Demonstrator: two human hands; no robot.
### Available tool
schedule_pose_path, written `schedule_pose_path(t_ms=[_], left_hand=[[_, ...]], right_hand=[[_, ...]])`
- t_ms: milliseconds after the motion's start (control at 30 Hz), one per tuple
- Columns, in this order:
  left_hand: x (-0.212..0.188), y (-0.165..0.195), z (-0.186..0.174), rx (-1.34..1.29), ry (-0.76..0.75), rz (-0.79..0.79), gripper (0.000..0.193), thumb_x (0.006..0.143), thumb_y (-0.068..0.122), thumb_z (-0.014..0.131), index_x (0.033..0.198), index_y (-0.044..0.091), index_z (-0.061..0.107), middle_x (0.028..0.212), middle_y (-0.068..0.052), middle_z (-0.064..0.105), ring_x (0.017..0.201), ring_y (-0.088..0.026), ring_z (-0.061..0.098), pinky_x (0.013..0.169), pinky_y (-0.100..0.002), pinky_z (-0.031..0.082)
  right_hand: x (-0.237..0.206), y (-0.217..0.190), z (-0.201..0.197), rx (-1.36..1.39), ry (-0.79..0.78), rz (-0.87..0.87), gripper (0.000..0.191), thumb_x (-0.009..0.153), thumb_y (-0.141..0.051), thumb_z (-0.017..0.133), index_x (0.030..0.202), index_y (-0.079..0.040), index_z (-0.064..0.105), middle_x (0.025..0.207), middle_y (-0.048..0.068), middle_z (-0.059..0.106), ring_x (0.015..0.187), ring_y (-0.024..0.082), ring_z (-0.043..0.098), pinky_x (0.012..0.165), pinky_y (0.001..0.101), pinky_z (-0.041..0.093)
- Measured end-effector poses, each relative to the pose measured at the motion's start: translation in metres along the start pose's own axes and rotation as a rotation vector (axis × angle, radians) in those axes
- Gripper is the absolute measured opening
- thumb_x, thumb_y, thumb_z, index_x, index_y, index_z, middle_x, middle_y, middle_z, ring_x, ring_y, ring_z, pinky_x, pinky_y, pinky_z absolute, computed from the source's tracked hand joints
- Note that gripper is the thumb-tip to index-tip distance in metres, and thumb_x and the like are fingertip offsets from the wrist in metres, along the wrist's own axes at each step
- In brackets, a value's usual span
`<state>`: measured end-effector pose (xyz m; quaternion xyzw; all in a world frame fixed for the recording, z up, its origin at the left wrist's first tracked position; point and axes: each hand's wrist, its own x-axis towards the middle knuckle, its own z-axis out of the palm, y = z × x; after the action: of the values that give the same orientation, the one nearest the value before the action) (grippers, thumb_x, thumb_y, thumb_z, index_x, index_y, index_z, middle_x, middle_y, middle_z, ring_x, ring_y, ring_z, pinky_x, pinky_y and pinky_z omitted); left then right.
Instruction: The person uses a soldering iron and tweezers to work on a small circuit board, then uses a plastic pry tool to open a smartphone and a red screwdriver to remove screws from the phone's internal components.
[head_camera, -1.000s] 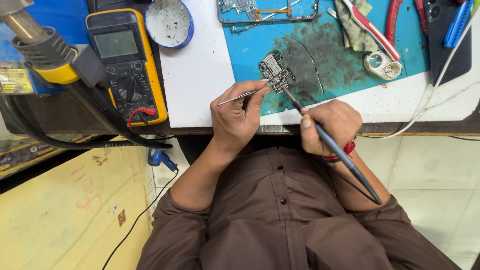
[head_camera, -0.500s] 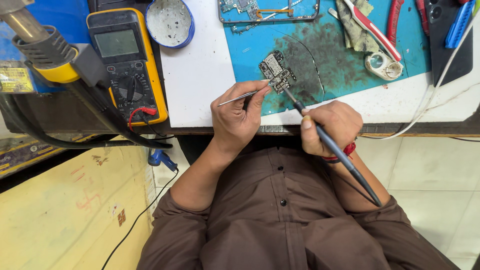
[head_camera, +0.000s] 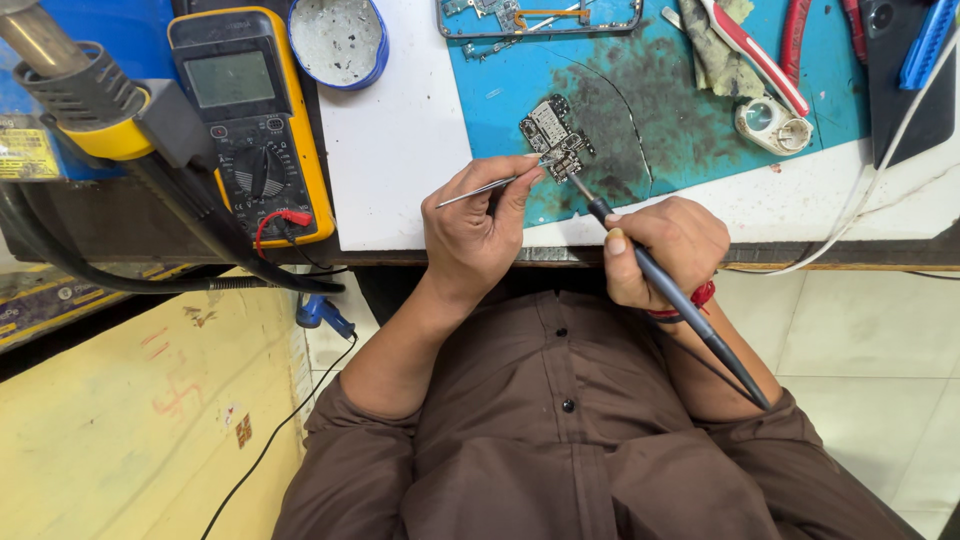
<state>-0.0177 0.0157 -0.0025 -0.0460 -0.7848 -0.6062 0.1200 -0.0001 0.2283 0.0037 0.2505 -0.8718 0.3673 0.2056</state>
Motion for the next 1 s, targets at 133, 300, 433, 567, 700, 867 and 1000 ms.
schedule_pose_path(t_ms=[133, 300, 433, 567, 700, 867, 1000], left_hand=[[-0.0001, 0.0, 0.0, 0.003, 0.002, -0.004, 0.009, 0.099, 0.006, 0.076, 0.108, 0.005, 0.071, 0.096, -0.007, 0.076, 0.076, -0.01, 0.071, 0.066, -0.024, 0.055], [0.0003, 0.0, -0.0006, -0.011, -0.002, 0.016, 0.009, 0.101, 0.006, 0.075, 0.109, 0.005, 0.071, 0.098, -0.007, 0.076, 0.081, -0.011, 0.073, 0.07, -0.024, 0.057], [-0.0006, 0.0008, -0.0005, -0.009, 0.001, -0.015, 0.01, 0.099, 0.005, 0.076, 0.108, 0.004, 0.071, 0.097, -0.007, 0.077, 0.078, -0.011, 0.073, 0.068, -0.025, 0.057], [-0.0007, 0.0008, -0.0011, -0.005, 0.0, 0.004, 0.009, 0.1, 0.005, 0.075, 0.108, 0.004, 0.071, 0.099, -0.007, 0.077, 0.081, -0.011, 0.074, 0.071, -0.025, 0.058], [-0.0005, 0.0003, -0.0006, -0.009, 0.006, -0.006, 0.009, 0.1, 0.006, 0.076, 0.108, 0.005, 0.071, 0.098, -0.007, 0.077, 0.081, -0.012, 0.074, 0.07, -0.025, 0.058], [-0.0001, -0.001, -0.0003, 0.001, 0.005, 0.011, 0.009, 0.1, 0.006, 0.075, 0.107, 0.005, 0.071, 0.099, -0.007, 0.077, 0.081, -0.012, 0.075, 0.07, -0.025, 0.058], [-0.0009, -0.0011, -0.0004, -0.001, 0.003, 0.003, 0.009, 0.1, 0.007, 0.076, 0.107, 0.005, 0.071, 0.099, -0.007, 0.077, 0.081, -0.013, 0.075, 0.07, -0.025, 0.059]], right_hand=[[-0.0007, -0.0015, -0.0006, -0.015, 0.007, 0.052, 0.011, 0.101, -0.013, 0.066, 0.096, -0.004, 0.064, 0.084, 0.011, 0.069, 0.071, 0.029, 0.065, 0.062, 0.0372, 0.05], [0.0, -0.0012, 0.0011, 0.003, 0.017, 0.027, 0.009, 0.098, -0.012, 0.067, 0.095, -0.004, 0.065, 0.079, 0.01, 0.067, 0.067, 0.028, 0.064, 0.062, 0.0385, 0.05], [-0.0001, -0.0011, -0.0003, 0.021, -0.004, 0.043, 0.009, 0.1, -0.013, 0.067, 0.098, -0.004, 0.065, 0.085, 0.011, 0.069, 0.072, 0.028, 0.066, 0.062, 0.0369, 0.051], [-0.0006, -0.0006, -0.0002, -0.016, 0.009, 0.03, 0.008, 0.097, -0.012, 0.067, 0.096, -0.004, 0.066, 0.079, 0.011, 0.067, 0.067, 0.029, 0.064, 0.064, 0.0406, 0.049], [-0.0011, -0.0005, 0.0009, -0.007, 0.01, 0.036, 0.008, 0.099, -0.012, 0.067, 0.098, -0.004, 0.066, 0.082, 0.011, 0.067, 0.069, 0.029, 0.065, 0.061, 0.0373, 0.05], [-0.0008, -0.0014, 0.002, -0.016, 0.012, 0.037, 0.007, 0.098, -0.01, 0.068, 0.098, -0.004, 0.066, 0.08, 0.011, 0.067, 0.068, 0.029, 0.064, 0.06, 0.0371, 0.049], [-0.0001, -0.0024, 0.0025, -0.039, 0.019, 0.009, 0.006, 0.098, -0.009, 0.068, 0.099, -0.004, 0.066, 0.081, 0.011, 0.067, 0.069, 0.029, 0.065, 0.062, 0.0378, 0.05]])
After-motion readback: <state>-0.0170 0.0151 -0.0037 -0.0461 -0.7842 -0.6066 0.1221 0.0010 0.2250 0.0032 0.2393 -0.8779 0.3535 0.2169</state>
